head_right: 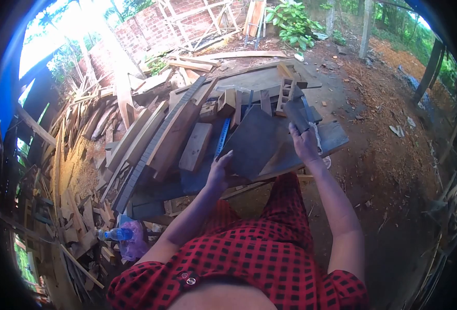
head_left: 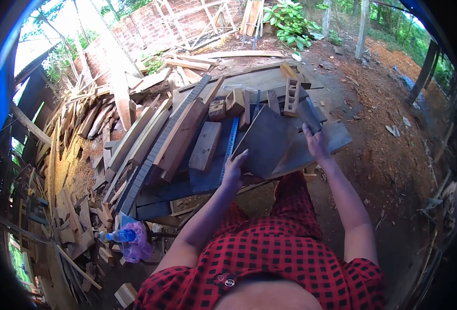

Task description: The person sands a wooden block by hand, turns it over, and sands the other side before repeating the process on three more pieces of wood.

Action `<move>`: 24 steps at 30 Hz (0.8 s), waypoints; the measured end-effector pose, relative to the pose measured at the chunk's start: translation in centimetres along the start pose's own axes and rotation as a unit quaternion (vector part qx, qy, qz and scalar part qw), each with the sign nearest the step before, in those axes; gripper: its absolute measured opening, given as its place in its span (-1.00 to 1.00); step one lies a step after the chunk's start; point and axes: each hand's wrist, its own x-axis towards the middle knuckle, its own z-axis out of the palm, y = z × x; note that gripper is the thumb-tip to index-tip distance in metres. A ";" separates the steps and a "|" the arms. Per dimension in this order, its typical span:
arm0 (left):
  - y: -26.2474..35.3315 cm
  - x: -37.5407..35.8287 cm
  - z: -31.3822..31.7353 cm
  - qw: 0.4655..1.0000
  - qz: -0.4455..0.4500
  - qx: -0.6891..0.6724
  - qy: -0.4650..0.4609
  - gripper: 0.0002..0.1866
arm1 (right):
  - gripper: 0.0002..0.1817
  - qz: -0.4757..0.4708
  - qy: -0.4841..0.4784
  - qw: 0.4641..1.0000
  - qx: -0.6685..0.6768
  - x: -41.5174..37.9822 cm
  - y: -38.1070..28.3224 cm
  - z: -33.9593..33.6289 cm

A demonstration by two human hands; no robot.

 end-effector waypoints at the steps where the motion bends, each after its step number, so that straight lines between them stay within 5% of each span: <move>1: -0.4 -0.6 -0.3 0.999 -0.028 -0.043 0.019 -0.49 | -0.53 -0.076 0.040 0.996 -0.013 0.3 1.9 1.5; 8: -2.7 -0.1 -3.5 0.983 -0.108 -0.145 0.043 -0.56 | -0.50 -0.255 -0.031 0.966 -0.037 -5.2 -2.8 7.5; 13: -5.7 1.1 -6.9 0.972 -0.108 -0.207 -0.012 -0.63 | -0.43 -0.371 -0.167 0.906 -0.115 -9.0 -3.4 10.2; 17: -5.1 1.0 -6.8 0.980 -0.107 -0.154 -0.061 -0.62 | -0.44 -0.345 -0.185 0.917 -0.080 -7.4 -0.1 10.0; 24: -5.0 0.8 -5.7 0.979 -0.102 -0.177 -0.007 -0.63 | -0.44 -0.147 0.074 0.982 -0.097 -0.6 6.7 9.0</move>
